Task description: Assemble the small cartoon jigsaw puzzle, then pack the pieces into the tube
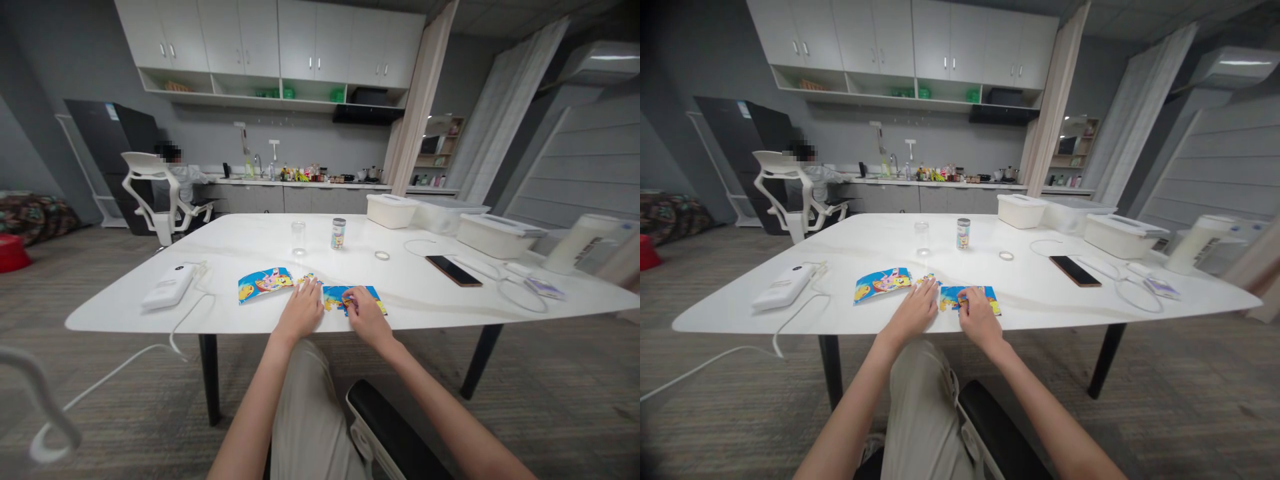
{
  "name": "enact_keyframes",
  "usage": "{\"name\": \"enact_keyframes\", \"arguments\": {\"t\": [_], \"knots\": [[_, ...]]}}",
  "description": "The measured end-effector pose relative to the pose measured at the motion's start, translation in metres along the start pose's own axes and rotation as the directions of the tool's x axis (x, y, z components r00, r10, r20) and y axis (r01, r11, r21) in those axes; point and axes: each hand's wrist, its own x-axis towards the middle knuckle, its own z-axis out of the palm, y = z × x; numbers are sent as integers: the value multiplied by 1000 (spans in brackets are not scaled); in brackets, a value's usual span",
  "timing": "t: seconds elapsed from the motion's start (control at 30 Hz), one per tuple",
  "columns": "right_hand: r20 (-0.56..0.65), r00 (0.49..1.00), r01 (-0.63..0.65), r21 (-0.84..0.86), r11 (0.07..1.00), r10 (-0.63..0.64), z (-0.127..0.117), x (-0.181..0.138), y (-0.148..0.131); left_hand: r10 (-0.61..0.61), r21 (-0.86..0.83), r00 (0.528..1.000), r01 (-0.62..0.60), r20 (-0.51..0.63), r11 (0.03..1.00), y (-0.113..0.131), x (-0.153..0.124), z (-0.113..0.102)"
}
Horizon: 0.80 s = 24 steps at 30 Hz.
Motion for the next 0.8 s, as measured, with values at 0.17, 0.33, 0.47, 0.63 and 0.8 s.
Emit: {"name": "enact_keyframes", "arguments": {"t": [0.17, 0.33, 0.47, 0.63, 0.8], "knots": [[-7, 1000, 11, -51, 999, -11, 3, 0, 2, -10, 11, 998, 9, 63, 1000, 1, 9, -9], [-12, 1000, -1, -66, 998, 0, 4, 0, 4, -8, -41, 1000, 7, -4, 999, 0, 6, -11], [-22, 1000, -7, -87, 996, 5, 3, 1, 2, -28, -106, 997, 21, -69, 994, -3, 4, -11], [-39, 999, -38, -109, 993, 34, 2, 2, 2, -132, -381, 987, 86, -96, 921, -15, 4, -13], [-62, 996, -71, -100, 992, 65, 1, 0, 5, -261, -648, 961, 142, -91, 748, -22, 3, -15]]}}
